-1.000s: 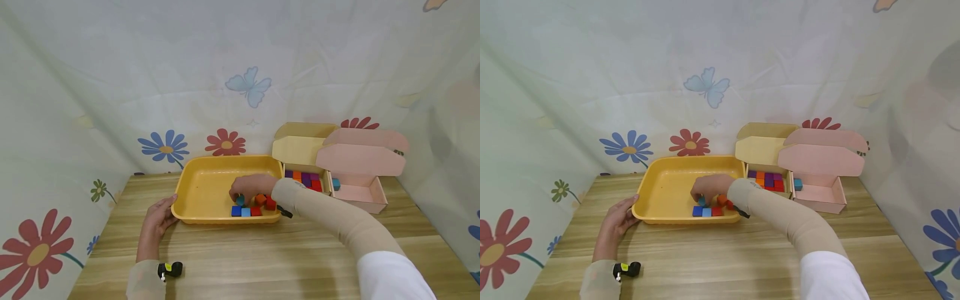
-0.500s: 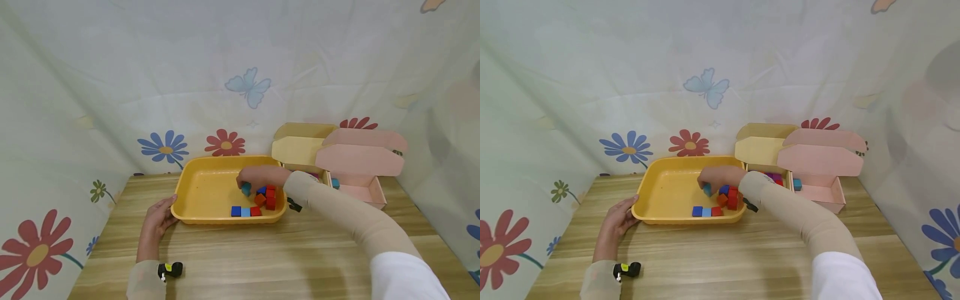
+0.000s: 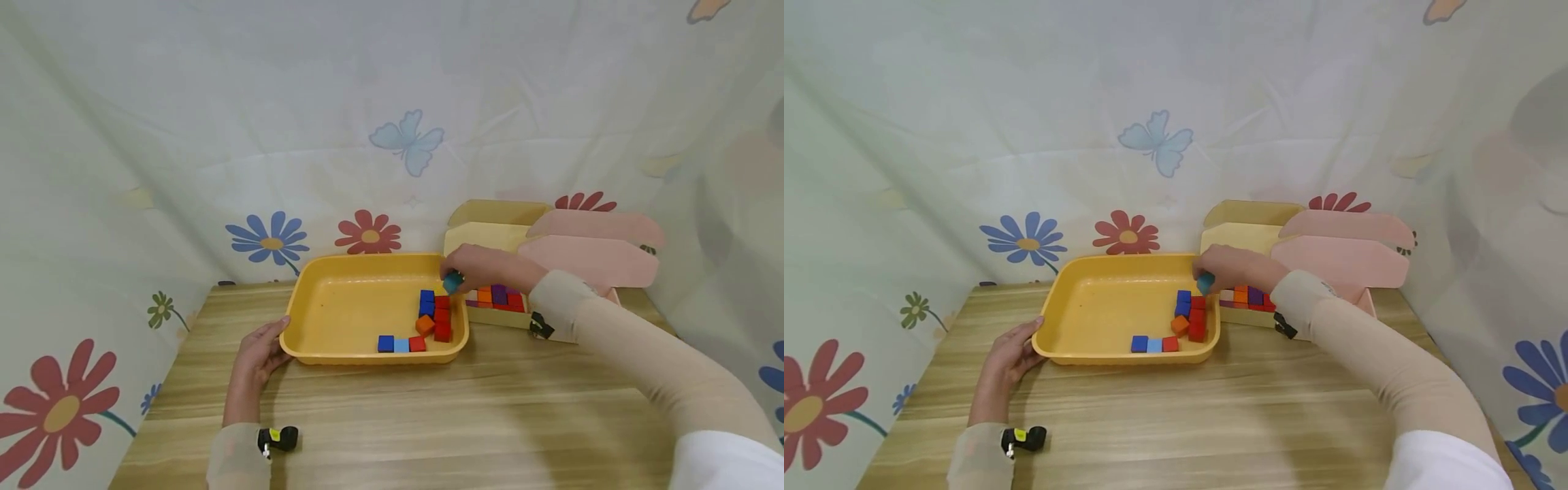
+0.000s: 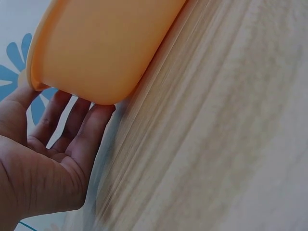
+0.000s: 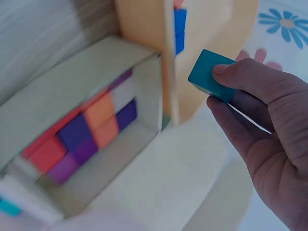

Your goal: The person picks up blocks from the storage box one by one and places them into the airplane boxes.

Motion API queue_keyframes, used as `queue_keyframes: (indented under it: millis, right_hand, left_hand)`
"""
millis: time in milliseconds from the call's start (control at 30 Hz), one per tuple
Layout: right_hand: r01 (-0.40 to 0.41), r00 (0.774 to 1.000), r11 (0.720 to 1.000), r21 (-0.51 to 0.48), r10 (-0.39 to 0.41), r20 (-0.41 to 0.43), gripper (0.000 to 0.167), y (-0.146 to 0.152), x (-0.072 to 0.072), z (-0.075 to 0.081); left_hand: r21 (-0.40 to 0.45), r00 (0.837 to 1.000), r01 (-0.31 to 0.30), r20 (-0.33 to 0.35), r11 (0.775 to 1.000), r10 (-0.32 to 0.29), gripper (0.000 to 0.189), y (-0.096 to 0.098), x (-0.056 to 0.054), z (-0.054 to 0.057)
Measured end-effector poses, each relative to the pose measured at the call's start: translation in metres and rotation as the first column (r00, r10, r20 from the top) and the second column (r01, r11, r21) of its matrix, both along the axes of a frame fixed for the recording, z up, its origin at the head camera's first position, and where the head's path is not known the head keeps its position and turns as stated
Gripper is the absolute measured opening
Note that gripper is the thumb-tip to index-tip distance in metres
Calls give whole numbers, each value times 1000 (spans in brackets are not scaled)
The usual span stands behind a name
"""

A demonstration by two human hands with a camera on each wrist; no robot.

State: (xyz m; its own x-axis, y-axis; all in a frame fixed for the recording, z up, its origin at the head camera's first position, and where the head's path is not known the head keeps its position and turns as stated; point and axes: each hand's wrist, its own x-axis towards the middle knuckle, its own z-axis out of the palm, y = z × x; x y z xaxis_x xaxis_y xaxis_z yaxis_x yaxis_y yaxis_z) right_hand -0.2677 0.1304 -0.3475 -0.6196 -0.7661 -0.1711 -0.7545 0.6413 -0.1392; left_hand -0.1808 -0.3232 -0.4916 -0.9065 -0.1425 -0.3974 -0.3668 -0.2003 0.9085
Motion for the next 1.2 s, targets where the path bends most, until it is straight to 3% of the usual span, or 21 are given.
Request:
queue_keyframes:
  millis: [367, 500, 600, 667, 700, 800, 867, 933, 1033, 1200]
  right_hand:
    - [101, 995, 994, -39, -100, 7, 26, 68, 16, 13]
    - [155, 988, 988, -8, -155, 16, 29, 89, 23, 16]
    - [161, 985, 987, 18, -160, -59, 25, 106, 29, 18]
    - [127, 978, 990, 59, -115, -176, 16, 118, 33, 20]
    - [105, 961, 989, 105, -74, -265, 18, 124, 35, 21]
    - [69, 923, 984, 163, -1, -385, 34, 142, 41, 23]
    - [79, 942, 985, 152, -24, -335, 30, 153, 44, 21]
    - [119, 978, 989, 83, -103, -184, 21, 162, 45, 19]
    - [183, 982, 981, 64, -180, -50, 18, 176, 44, 13]
    - [189, 982, 975, 118, -184, -52, 25, 192, 40, 5]
  left_hand:
    - [9, 1000, -8, -3, 1000, 8, 48, -1, 2, 0]
    - [8, 1000, -7, -6, 1000, 7, 49, 0, 3, -1]
    - [12, 1000, -11, -10, 1000, 11, 49, 2, 2, -2]
    - [13, 1000, -6, -13, 1000, 6, 49, 2, 2, -2]
    - [9, 1000, -2, -13, 1000, 3, 49, 2, 2, -2]
    - [0, 1000, -2, -18, 1000, 2, 51, 2, 1, -2]
    - [-7, 1000, 1, -19, 1000, -2, 54, 1, 1, -1]
    - [-10, 1000, 4, -20, 1000, -4, 58, 2, 1, -1]
    - [-12, 1000, 0, -12, 1000, 0, 54, 3, 0, 0]
    - [2, 1000, -21, 2, 1000, 21, 29, 2, 0, -1]
